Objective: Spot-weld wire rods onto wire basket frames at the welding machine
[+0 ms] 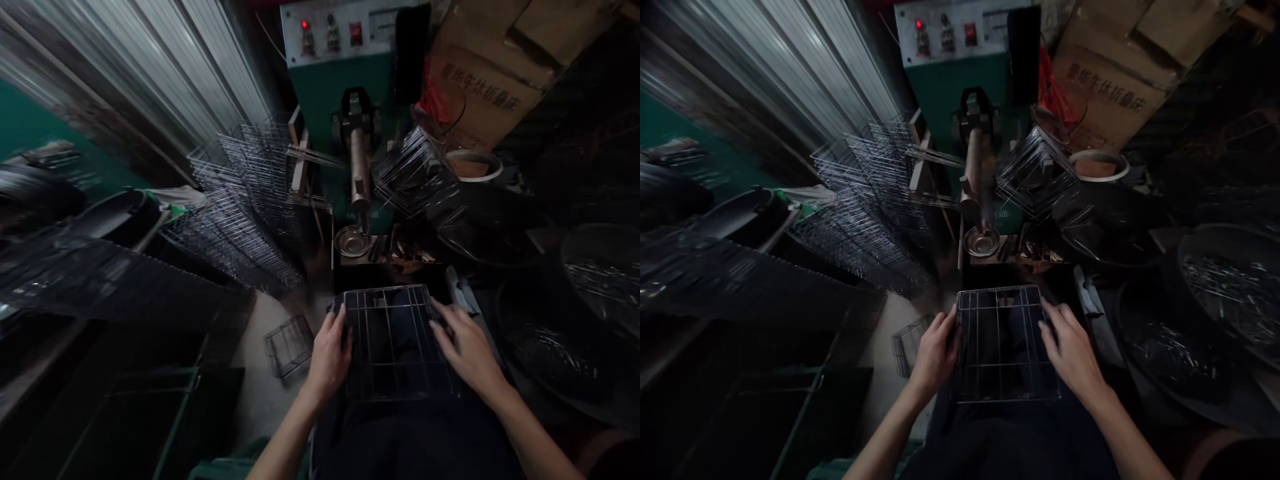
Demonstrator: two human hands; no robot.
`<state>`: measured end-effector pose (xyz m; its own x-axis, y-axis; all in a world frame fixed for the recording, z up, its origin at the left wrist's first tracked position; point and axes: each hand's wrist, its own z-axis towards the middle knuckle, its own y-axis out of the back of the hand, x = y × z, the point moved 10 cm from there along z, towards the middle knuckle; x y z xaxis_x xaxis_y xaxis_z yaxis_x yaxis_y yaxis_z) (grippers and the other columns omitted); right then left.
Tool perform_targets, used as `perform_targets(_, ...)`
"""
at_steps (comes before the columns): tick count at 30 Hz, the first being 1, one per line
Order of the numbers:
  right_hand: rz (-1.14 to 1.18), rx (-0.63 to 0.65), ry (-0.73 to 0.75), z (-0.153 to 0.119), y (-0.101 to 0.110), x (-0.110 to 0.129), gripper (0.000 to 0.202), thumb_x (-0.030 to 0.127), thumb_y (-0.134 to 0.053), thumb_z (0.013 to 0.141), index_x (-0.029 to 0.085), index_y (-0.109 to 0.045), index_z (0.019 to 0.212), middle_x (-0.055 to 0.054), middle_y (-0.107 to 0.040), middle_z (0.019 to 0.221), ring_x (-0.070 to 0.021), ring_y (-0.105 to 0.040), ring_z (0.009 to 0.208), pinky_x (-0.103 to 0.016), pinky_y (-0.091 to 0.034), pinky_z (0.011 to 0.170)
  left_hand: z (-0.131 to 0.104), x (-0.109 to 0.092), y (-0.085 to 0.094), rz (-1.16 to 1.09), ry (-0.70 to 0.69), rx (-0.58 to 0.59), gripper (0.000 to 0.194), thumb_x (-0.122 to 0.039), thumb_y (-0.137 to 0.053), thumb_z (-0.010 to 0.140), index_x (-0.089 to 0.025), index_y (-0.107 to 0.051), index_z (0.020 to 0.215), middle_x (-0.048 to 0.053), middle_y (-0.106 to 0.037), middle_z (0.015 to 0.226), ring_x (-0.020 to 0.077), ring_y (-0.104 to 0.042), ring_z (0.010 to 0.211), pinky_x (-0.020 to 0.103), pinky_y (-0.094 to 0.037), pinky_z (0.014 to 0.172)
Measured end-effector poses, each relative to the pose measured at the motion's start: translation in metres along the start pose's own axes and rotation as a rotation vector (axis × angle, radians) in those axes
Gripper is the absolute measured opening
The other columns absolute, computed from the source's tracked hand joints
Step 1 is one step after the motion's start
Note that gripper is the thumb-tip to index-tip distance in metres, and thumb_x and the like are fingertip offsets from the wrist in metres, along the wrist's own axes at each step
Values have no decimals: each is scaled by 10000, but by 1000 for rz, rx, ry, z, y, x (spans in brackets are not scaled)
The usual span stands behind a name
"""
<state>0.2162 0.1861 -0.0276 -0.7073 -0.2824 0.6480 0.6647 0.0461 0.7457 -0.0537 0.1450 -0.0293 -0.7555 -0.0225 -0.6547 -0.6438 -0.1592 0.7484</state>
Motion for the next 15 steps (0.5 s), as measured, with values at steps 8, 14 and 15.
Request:
perform_targets(8,283,290,9,-22,-16,-18,718,445,-573,950,283,-261,1576,-78,-381,1558,-289,-372,1418,-471,-333,1155,-27,22,-8,-95,-88,155,636,-522,-504,932,-290,-367,1508,136,-430,1461,306,-519,1306,441,-498,1036)
perform_targets(14,277,611,-135,-43,-20,-12,1413,481,-907,600,252,87,1577,-181,-375,1542,-345,-355,1417,-504,-317,1137,-37,16,-22,5,-231,312,1559,-507,-910,414,-240,106,1566,212,-66,1643,497,-194,1469,633,-374,1114)
perform_targets(15,265,620,-128,-41,-20,-15,1420,490,-912,586,254,73,1581,-176,-439,1502,-349,-404,1387,-503,-341,1121,-36,16,-24,13,-220,301,1535,-463,-900,432,-242,111,1565,212,-85,1641,496,-205,1467,634,-384,1108)
